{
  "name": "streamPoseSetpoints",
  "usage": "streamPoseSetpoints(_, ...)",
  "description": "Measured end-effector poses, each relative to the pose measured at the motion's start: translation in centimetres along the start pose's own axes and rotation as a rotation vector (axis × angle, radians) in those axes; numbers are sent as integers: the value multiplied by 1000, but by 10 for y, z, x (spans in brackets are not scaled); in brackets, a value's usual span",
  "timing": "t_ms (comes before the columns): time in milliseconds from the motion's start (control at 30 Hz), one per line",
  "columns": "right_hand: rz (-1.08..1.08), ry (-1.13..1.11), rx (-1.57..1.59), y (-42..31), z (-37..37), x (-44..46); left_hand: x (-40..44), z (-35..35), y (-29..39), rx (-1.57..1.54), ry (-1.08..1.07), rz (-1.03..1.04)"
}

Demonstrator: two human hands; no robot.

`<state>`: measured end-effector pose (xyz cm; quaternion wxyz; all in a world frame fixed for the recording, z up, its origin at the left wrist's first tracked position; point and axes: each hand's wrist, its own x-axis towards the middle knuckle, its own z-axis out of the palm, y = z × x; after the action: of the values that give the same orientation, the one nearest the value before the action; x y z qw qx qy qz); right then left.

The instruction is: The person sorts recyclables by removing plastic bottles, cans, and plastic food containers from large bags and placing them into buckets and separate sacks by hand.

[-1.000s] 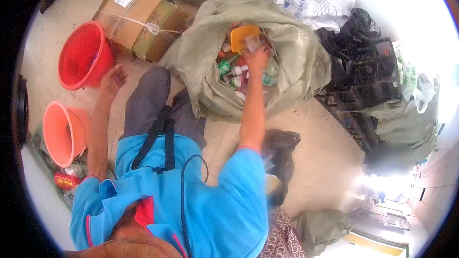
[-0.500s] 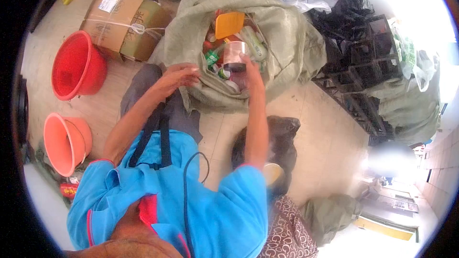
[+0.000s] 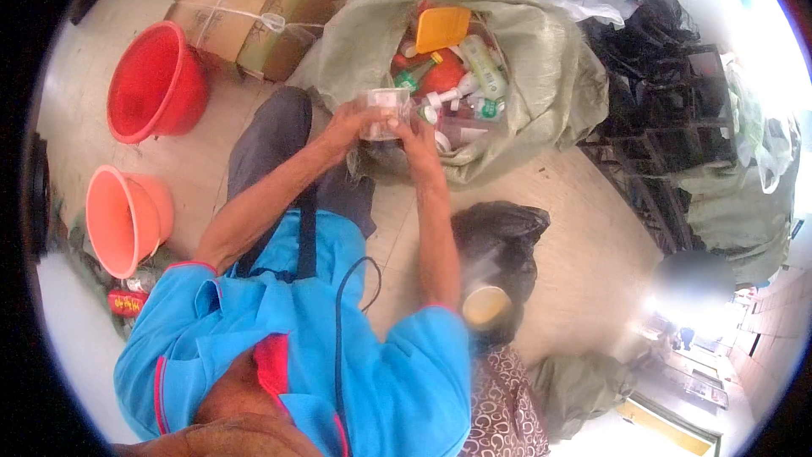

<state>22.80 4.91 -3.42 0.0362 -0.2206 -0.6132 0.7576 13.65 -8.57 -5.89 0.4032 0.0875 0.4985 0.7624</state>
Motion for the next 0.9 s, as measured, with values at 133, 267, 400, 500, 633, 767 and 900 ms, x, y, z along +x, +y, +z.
streamPoseSetpoints(133,27,71,33,3,15,1,-9,1,16,-67,-18,-45)
streamPoseSetpoints(267,80,139,86,8,53,-3,-14,-18,3,-84,185,28)
streamPoseSetpoints(400,-70,220,157,26,37,-23,-13,-3,11,34,28,-114)
streamPoseSetpoints(500,-118,335,238,35,3,-70,-15,27,-1,245,-213,-197)
streamPoseSetpoints(633,-59,449,276,34,-19,-129,-27,54,-31,268,-440,-218)
streamPoseSetpoints(767,9,466,-45,26,-3,-135,-46,54,-14,230,-449,-330)
streamPoseSetpoints(900,-19,102,-35,17,31,-90,-67,-16,8,-44,-262,-101)
